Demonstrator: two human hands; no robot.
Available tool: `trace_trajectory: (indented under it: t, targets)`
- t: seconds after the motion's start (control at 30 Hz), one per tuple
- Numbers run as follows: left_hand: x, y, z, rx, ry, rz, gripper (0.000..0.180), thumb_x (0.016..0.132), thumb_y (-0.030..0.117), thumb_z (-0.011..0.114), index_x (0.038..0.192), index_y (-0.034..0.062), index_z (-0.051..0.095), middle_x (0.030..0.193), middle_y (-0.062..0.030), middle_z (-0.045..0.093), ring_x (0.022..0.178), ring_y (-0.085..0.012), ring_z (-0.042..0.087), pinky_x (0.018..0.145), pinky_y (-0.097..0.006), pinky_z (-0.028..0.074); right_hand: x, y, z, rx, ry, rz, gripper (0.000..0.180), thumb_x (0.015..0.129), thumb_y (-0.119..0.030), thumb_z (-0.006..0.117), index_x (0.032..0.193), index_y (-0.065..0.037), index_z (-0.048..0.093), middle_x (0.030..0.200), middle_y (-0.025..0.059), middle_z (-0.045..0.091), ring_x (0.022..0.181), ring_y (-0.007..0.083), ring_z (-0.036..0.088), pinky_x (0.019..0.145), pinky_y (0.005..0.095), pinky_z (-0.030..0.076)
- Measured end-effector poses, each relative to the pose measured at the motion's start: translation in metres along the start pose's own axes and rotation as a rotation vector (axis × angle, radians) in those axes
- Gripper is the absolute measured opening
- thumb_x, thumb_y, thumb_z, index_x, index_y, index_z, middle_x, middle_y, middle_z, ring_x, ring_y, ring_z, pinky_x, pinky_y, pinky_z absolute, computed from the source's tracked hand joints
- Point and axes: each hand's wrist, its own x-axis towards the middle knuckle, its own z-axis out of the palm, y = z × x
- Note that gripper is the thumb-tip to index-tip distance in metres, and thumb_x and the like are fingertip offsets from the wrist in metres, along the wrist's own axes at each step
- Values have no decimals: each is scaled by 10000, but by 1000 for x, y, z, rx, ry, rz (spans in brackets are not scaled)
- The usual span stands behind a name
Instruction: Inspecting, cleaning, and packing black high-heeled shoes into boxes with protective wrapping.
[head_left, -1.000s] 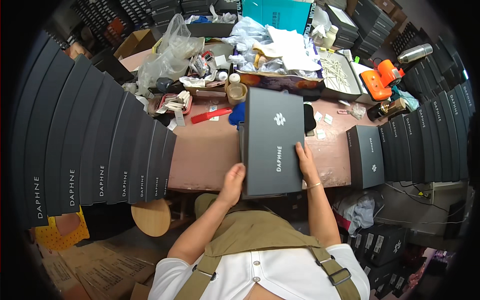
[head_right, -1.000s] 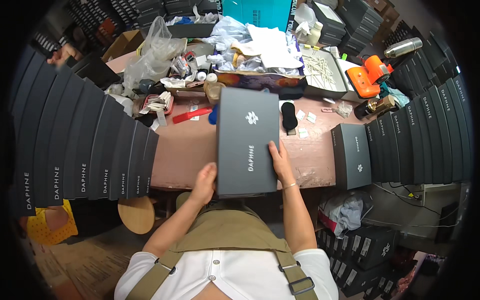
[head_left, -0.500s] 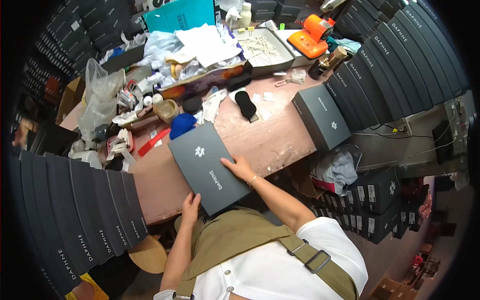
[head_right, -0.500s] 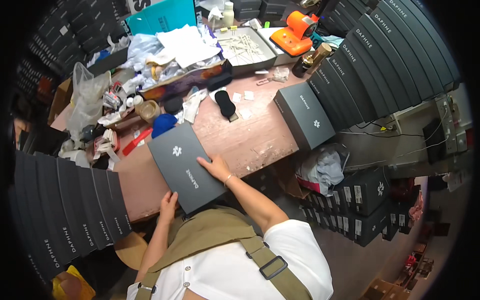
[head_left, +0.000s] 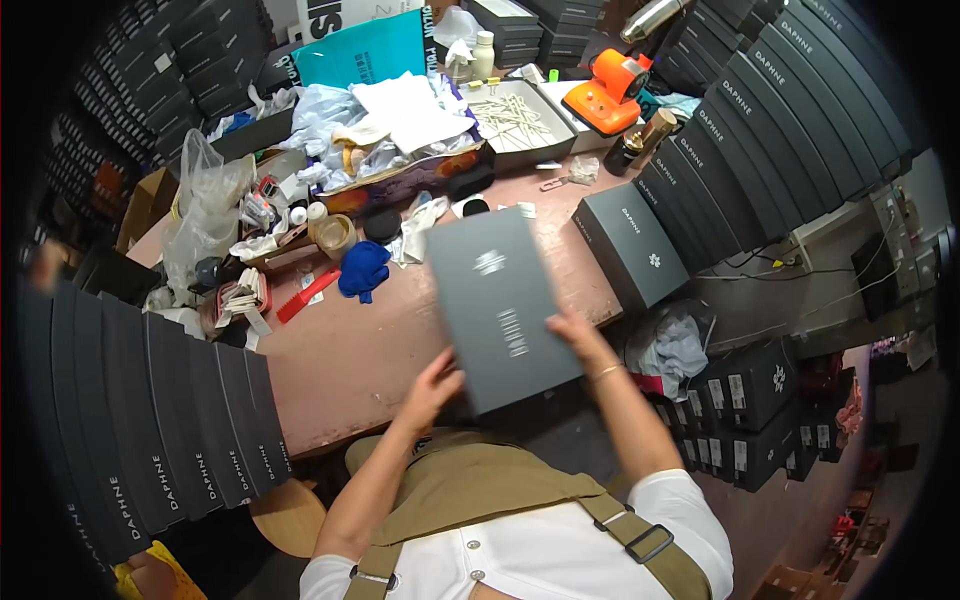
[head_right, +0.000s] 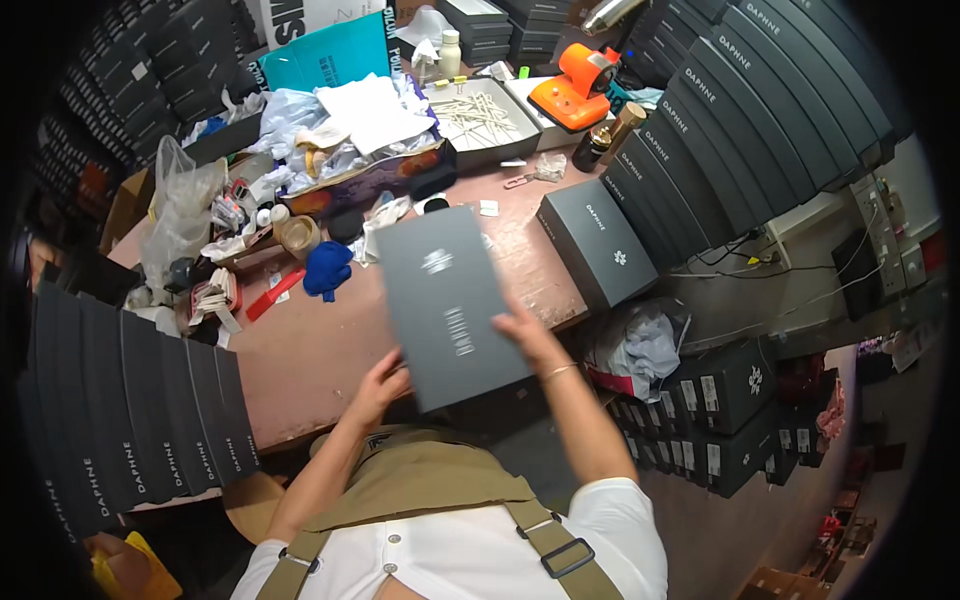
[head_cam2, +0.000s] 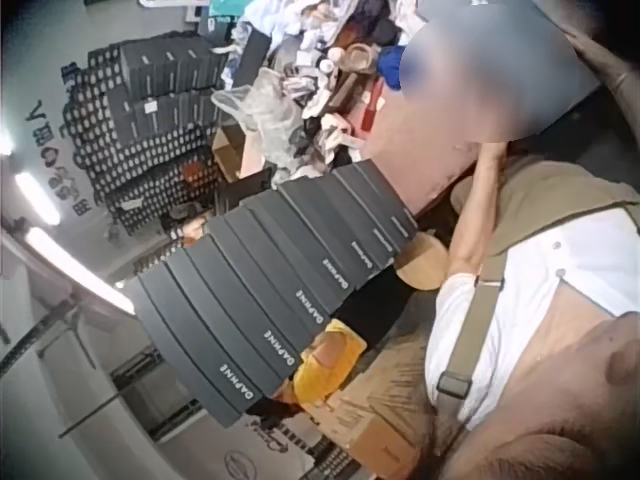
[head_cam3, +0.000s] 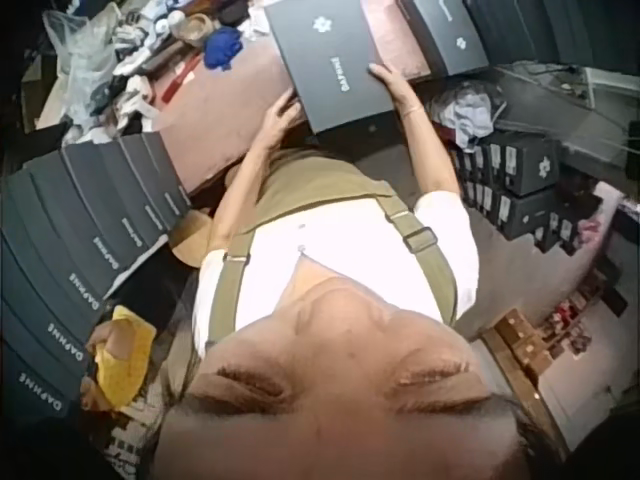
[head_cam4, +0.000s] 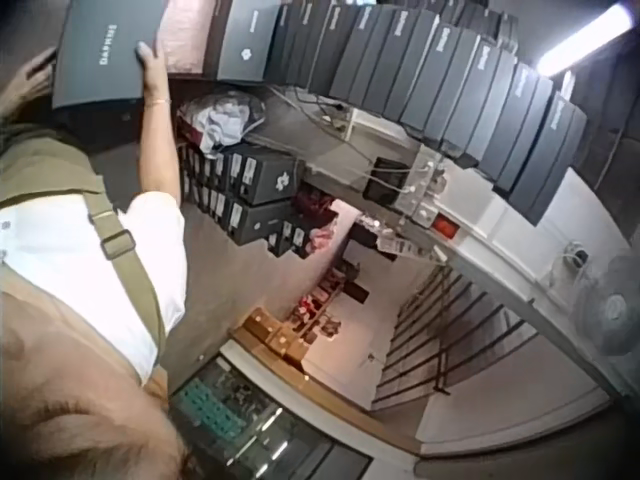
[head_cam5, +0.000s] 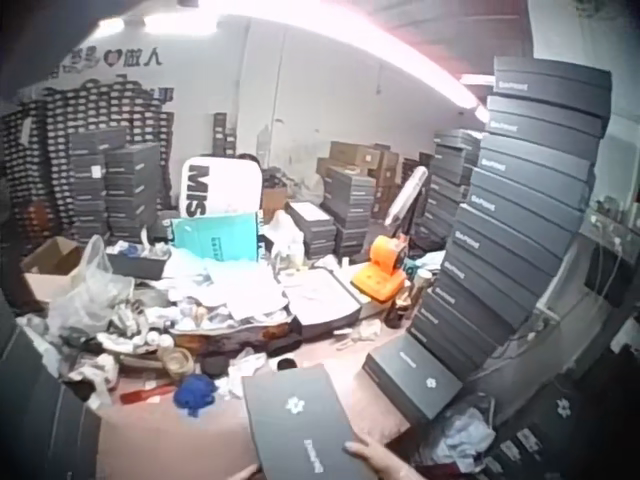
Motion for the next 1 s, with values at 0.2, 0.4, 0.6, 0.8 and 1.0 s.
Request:
trace_trajectory:
  t: [0.2,0.4,0.6,0.8,1.0]
  targets:
    - [8,64,91,330,-589,138,670,888,186,648,1443,69,292,1396,-152,414,1228,-217,462,1034,-352,385,5,-169,-231,-1004,713,-82,451,841,-195,651,1218,41,572,1151,108,627,1071,164,573,924,293,434]
    - [-35,35,16,628,-206,170,544,885,285,642,1327,20,467,1265,-166,557,1066,-237,593,921,-349,473,29,-253,128,-837,-129,-1087,460,851,-20,607,1300,-59,512,1348,87,489,1153,199,530,923,318,461]
    - [-89,50,-28,494,332,528,456,877,154,645,1286,8,507,1133,-118,620,985,-168,609,842,-284,495,-115,-299,468,-709,-670,-2378,620,751,-190,706,1330,-194,485,1397,145,382,1251,344,425,1003,478,400]
    - [-116,23,-54,433,531,469,442,885,142,634,1285,3,509,1110,-88,618,936,-124,589,830,-269,495,-225,-314,584,-945,-605,-2764,781,646,-391,812,1319,-150,497,1471,141,247,1360,396,217,1047,560,275]
    - [-107,21,-67,225,492,515,397,899,104,599,1274,9,507,932,-11,608,793,-87,569,727,-233,487,-158,-311,576,-846,-321,-2695,580,721,-435,704,1259,-372,497,1298,-38,471,1202,310,447,948,501,390]
